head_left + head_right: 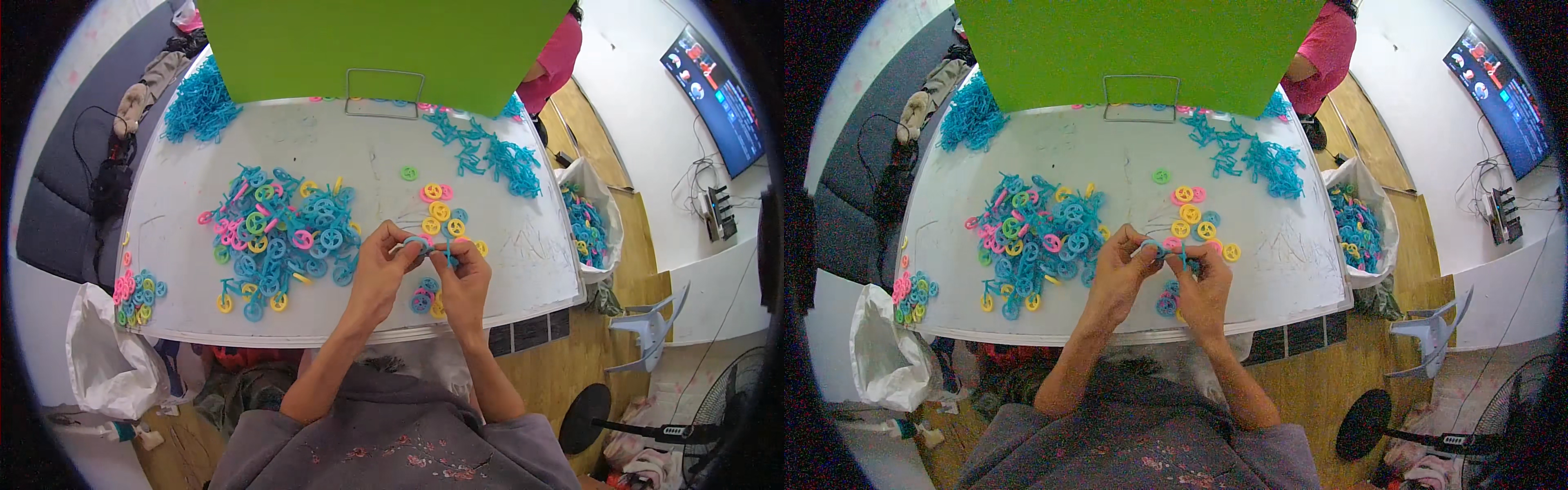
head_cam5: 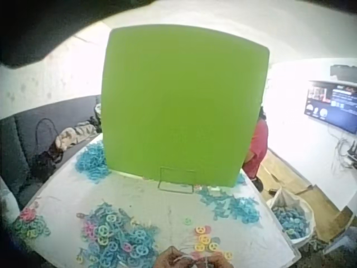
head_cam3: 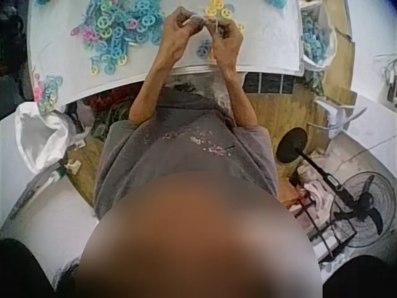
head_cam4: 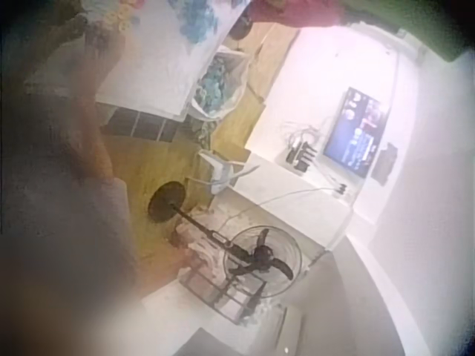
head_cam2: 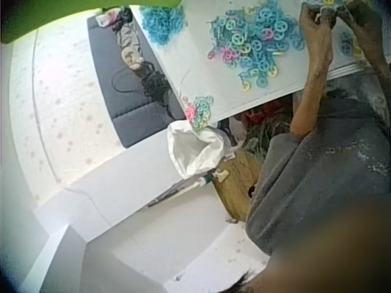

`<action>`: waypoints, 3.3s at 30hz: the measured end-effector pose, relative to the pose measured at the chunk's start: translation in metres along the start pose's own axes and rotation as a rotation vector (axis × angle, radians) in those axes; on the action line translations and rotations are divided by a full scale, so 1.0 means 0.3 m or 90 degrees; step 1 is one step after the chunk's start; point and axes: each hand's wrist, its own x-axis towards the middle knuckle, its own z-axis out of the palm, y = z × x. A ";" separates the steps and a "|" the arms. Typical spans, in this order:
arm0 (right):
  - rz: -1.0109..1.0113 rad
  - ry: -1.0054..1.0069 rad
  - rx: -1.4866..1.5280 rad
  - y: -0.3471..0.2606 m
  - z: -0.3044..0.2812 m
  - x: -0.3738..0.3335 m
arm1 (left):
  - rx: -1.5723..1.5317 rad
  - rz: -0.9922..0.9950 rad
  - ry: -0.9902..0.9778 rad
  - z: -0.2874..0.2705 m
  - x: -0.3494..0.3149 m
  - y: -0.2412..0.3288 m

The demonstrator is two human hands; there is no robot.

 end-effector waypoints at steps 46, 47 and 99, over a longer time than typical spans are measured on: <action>0.068 -0.046 -0.115 -0.034 0.001 0.005 | 0.231 0.240 0.169 0.049 -0.045 -0.011; 0.068 -0.046 -0.115 -0.040 0.006 0.004 | 0.241 0.237 0.180 0.048 -0.044 -0.012; -0.383 0.023 -0.351 -0.107 -0.149 0.101 | 0.432 0.422 0.089 0.130 0.016 0.034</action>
